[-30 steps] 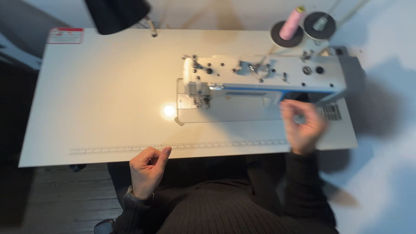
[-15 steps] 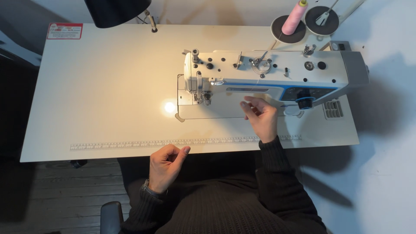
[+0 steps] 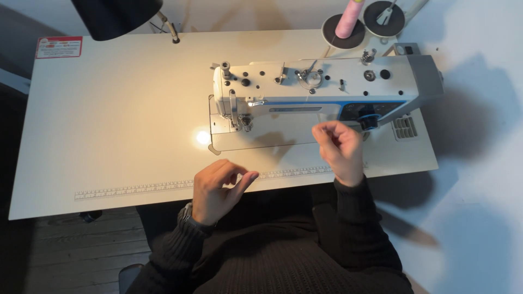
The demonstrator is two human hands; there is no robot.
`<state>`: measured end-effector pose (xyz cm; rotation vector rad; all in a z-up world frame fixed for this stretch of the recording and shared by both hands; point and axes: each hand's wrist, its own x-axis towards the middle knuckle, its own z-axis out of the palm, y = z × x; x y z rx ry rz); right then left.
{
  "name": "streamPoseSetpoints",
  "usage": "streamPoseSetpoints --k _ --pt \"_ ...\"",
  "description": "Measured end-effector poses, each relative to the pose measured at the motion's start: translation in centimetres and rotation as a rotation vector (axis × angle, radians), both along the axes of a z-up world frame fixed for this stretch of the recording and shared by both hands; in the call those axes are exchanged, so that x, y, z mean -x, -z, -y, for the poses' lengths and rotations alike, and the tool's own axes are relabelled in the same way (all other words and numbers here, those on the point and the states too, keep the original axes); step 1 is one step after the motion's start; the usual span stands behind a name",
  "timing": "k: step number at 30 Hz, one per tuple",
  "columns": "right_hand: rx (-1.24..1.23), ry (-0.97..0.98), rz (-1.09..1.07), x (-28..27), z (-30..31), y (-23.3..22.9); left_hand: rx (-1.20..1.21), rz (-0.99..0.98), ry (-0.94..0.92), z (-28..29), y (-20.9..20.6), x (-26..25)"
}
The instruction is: Threading an industrial sewing machine with pink thread.
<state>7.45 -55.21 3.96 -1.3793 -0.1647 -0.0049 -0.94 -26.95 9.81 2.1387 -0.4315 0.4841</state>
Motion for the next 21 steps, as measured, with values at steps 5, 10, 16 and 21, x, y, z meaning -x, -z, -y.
streamPoseSetpoints --k 5,10,16,21 --pt "0.604 0.180 0.207 -3.3 -1.7 3.4 -0.017 0.033 0.067 2.0 -0.4 -0.8" --pt "0.193 -0.060 -0.214 -2.1 -2.8 1.3 -0.070 0.038 0.069 2.1 -0.5 -1.1" --pt "0.231 -0.125 -0.133 3.0 0.2 -5.4 -0.399 0.325 0.124 2.1 -4.0 -3.9" --pt "0.486 -0.211 0.129 3.5 2.0 -7.2 -0.501 0.492 0.409 5.2 -6.6 -7.5"
